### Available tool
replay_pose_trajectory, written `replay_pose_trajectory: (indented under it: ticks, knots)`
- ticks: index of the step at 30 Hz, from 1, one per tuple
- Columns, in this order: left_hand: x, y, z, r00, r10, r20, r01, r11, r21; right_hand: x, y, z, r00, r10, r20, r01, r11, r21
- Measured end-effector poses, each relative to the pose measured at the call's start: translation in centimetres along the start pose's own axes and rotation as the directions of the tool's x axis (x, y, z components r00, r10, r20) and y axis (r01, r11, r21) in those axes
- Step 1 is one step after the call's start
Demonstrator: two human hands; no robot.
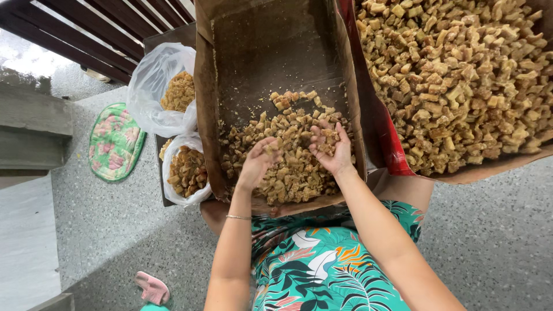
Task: The person sits on the floor and sorts small, light-brown food pieces from a cardboard tray into a larger box. They use both hands to scoop and transfer the items, occasionally breaking up clumps. The task involves repetitive scooping and transferring motions.
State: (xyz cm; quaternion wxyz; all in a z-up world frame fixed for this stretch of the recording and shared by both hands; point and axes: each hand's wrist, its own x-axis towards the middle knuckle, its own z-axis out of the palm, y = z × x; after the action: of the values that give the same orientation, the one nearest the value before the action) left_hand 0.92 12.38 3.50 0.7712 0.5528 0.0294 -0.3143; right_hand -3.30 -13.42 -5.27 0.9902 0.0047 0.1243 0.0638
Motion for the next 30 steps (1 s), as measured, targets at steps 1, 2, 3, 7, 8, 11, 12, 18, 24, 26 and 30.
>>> replay_pose_trajectory:
  ticks: [1,2,3,7,8,11,12,18,24,26,30]
  knots:
    - [0.1,-0.2,-0.2,0.998,0.021,0.054,-0.016,0.995,-0.100,-0.3,0.3,0.9,0.998,0.009,-0.060,-0.011,0.999,-0.041]
    - [0.2,-0.2,-0.2,0.993,0.049,0.109,-0.027,0.980,-0.199,-0.6,0.5,2.1,0.993,0.013,-0.118,-0.022,0.996,-0.082]
    - [0.4,-0.1,0.1,0.984,0.082,0.160,-0.031,0.954,-0.297,-0.8,0.7,3.4,0.989,0.024,-0.147,-0.042,0.992,-0.121]
    - [0.9,2.0,3.8,0.966,0.054,0.254,-0.004,0.981,-0.192,-1.5,1.3,6.7,0.979,0.063,-0.192,-0.109,0.965,-0.239]
    - [0.8,2.7,5.1,0.968,0.022,0.250,-0.001,0.997,-0.082,-1.6,1.4,6.8,0.979,0.079,-0.187,-0.127,0.957,-0.261]
    - [0.9,4.8,8.5,0.971,-0.123,0.204,0.045,0.935,0.352,-1.3,1.6,6.1,0.980,0.131,-0.149,-0.182,0.894,-0.409]
    - [1.0,5.2,9.2,0.970,-0.174,0.172,0.066,0.863,0.500,-1.2,1.6,5.7,0.980,0.127,-0.153,-0.180,0.892,-0.415]
    - [1.9,4.9,10.3,0.969,0.144,0.202,-0.246,0.453,0.857,-1.1,1.4,3.9,0.977,0.094,-0.190,-0.180,0.839,-0.513]
    - [0.4,6.4,11.8,0.995,-0.071,0.069,-0.007,0.644,0.765,-1.1,1.7,5.3,0.971,0.093,-0.220,-0.190,0.859,-0.475]
    - [0.0,6.8,12.1,0.990,-0.030,0.139,-0.092,0.617,0.782,-1.4,1.9,6.9,0.975,0.099,-0.199,-0.175,0.894,-0.413]
    - [2.1,6.9,9.8,0.998,0.033,0.053,-0.060,0.717,0.694,-1.8,1.9,8.5,0.931,0.049,-0.360,-0.195,0.903,-0.382]
